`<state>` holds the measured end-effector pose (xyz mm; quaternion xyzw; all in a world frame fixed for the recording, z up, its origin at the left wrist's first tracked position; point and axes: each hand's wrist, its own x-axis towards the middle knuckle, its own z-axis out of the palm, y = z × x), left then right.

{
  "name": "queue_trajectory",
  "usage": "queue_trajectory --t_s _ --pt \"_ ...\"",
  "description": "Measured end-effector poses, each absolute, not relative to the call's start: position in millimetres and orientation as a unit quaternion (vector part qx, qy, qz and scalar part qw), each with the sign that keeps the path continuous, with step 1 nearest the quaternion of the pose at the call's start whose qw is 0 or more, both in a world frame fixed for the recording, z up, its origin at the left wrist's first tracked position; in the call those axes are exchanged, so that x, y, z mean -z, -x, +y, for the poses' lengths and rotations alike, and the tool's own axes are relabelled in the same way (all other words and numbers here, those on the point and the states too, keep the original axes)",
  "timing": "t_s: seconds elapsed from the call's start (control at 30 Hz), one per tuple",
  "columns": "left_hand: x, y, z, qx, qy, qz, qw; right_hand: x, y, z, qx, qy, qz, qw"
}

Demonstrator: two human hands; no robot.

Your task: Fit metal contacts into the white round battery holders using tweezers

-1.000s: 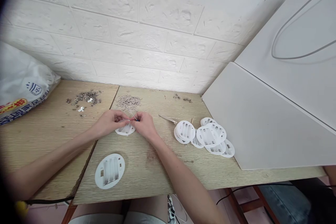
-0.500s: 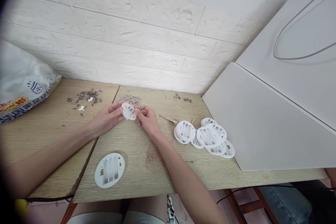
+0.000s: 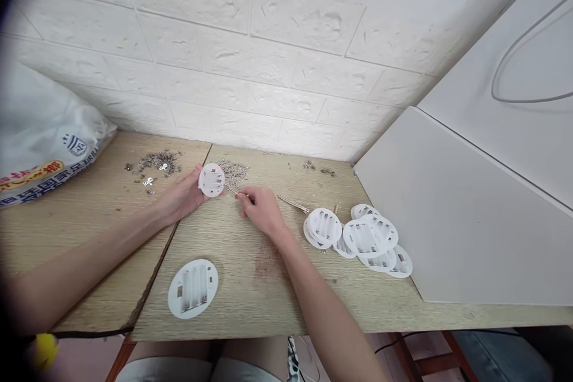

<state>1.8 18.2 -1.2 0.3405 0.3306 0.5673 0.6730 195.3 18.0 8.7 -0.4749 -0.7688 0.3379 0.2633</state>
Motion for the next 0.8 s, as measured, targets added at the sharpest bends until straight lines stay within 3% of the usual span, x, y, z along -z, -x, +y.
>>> queue_trajectory --t_s 0.3,0.6,0.8 --pt "2.2 -2.6 18.4 -0.573 -0.35 0.34 0.659 -10.0 -195.6 17.9 -0.323 0.474 -0.778 0.255" --pt "7.3 -5.1 15.5 -0.565 -0.403 0.357 0.625 -12.5 -192.4 12.5 -0.179 0.501 -0.814 0.232" --pt "5.3 -7.5 14.3 -0.575 -0.393 0.364 0.618 -14.5 -192.0 11.2 -0.168 0.509 -0.812 0.229"
